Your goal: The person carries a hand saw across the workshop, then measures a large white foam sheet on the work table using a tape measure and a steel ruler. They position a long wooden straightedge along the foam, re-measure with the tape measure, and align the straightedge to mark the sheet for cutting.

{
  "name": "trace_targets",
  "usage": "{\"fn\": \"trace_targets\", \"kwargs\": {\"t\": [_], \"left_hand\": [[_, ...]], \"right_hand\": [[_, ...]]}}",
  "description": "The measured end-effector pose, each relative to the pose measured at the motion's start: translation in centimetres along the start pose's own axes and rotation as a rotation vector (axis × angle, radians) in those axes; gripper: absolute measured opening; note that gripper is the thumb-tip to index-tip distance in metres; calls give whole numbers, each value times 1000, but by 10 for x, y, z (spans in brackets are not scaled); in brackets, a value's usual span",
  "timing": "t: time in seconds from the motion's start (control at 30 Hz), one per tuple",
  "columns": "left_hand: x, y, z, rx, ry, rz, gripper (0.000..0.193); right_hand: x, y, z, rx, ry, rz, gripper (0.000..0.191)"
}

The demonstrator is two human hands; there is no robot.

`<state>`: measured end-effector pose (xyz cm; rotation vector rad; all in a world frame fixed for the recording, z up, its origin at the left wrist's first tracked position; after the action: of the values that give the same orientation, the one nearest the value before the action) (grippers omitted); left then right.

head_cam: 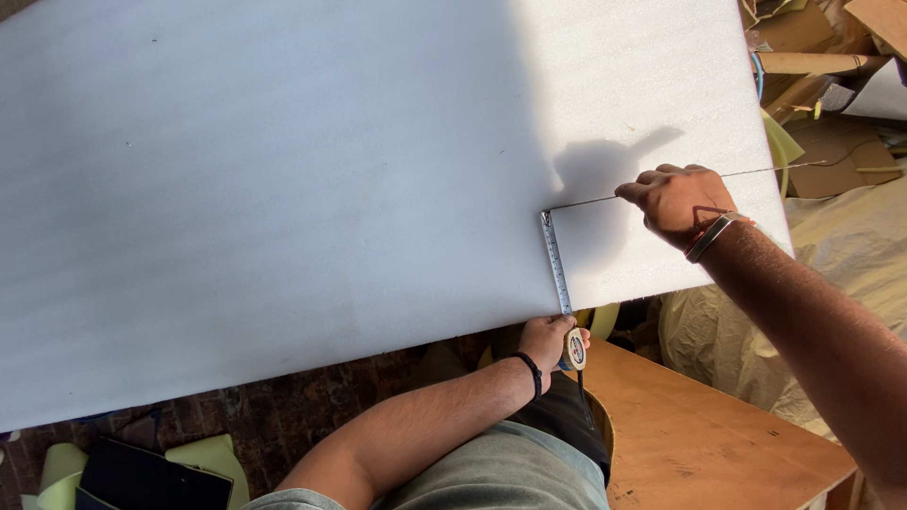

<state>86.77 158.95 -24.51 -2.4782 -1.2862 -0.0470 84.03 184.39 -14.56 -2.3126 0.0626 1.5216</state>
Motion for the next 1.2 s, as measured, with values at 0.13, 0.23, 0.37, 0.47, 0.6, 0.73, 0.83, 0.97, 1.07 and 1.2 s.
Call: {"fn": "trace_targets", "kwargs": {"t": [0.13,0.23,0.37,0.47,0.6,0.73,0.83,0.97,1.07,1.2], "left_hand": [[-2,2,0,-4,21,84,25],[-3,3,-3,-44,78,103,25],[-3,5,-8,-138,115,64,23],[3,5,-10,-162,166,45,23],[4,6,-12,-188,179,46,25],[4,5,-16,-192,174,45,24],[4,3,-19,-188,172,50,23],[2,-1,-24,-202,132,103,23],[6,-7,-29,-180,161,95,26],[8,-11,-32,-164,183,100,27]], "right_hand": [[8,-58,-39,323,-2,269,33],[22,-58,-105,679,-160,717,33],[59,25,-148,997,-230,1212,39],[77,90,-157,1129,-9,1374,35],[45,102,-132,1015,-176,1287,30],[17,86,-75,900,-223,1307,31],[10,78,-40,907,-64,1295,35],[-2,74,-22,942,20,1265,42],[-8,75,-20,992,89,1267,43],[-11,69,-14,992,153,1244,44]]}}
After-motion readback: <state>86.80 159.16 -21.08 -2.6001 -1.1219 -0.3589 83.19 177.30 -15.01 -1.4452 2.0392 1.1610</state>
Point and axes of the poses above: each hand's wrist, its own z-axis towards the middle knuckle, its own x-axis out of the palm, y = z × x, the point moved 7 cm from there along z, towards the middle knuckle, and after that the axes turned 8 degrees about -y, right-handed, at the moved point
